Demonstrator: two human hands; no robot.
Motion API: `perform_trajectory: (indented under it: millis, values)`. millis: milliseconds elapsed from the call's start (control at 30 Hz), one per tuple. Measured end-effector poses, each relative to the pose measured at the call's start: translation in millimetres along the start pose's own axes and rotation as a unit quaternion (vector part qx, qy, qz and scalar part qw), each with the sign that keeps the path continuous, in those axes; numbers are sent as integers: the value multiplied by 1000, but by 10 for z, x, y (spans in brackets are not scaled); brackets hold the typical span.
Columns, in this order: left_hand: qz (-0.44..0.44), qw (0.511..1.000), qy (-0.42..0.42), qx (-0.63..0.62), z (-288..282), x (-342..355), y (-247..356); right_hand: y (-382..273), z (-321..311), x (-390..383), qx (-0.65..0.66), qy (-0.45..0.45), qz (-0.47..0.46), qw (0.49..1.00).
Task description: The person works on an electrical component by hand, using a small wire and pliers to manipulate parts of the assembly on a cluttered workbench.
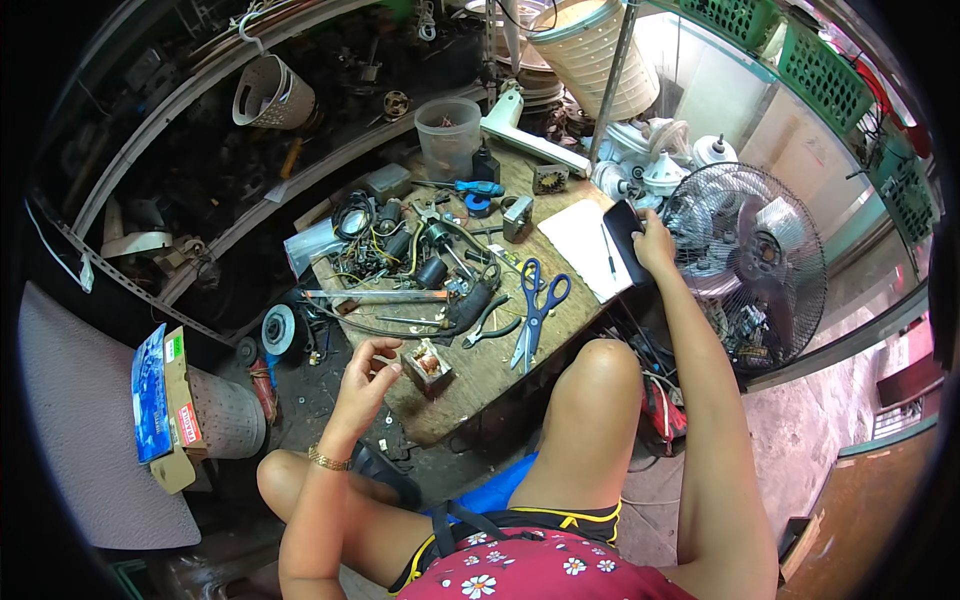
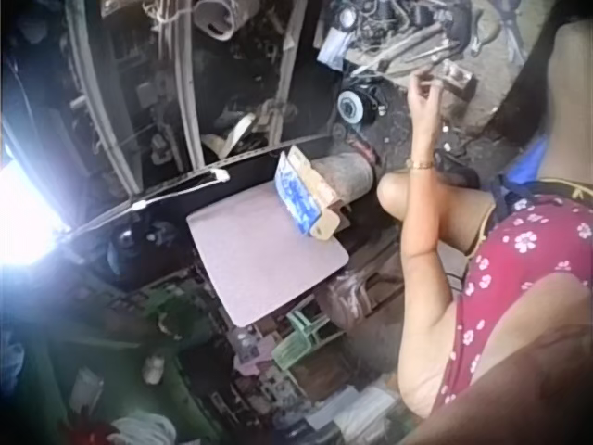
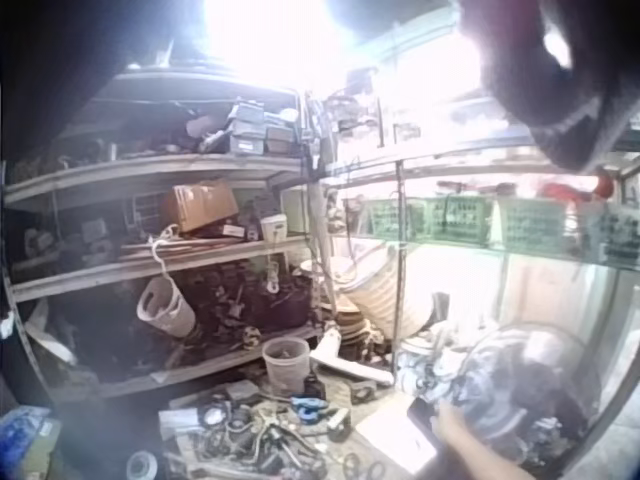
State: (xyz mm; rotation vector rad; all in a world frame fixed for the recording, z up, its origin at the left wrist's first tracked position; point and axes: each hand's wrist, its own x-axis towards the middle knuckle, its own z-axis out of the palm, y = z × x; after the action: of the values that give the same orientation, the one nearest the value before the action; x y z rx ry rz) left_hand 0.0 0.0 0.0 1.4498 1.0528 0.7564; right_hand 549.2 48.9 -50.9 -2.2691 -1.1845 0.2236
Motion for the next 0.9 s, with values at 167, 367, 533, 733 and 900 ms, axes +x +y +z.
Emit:
perform_trajectory:
  millis: [167,367,533,733,900]
  values:
    - [-7,999,35,23,-4,-53,-263,252,172,193,-55,61,122,989]
    - [5,988,65,139,-177,71,-352,502,570,378,-53,99,21,993]
    - [22,926,36,374,92,78,-583,475,593,261,-160,53,-51,984]
    - [49,891,62,448,332,140,-799,-814,732,-530,222,-33,-206,952]
    - [57,912,58,401,229,249,-695,-1829,431,-1406,208,-305,-363,856]
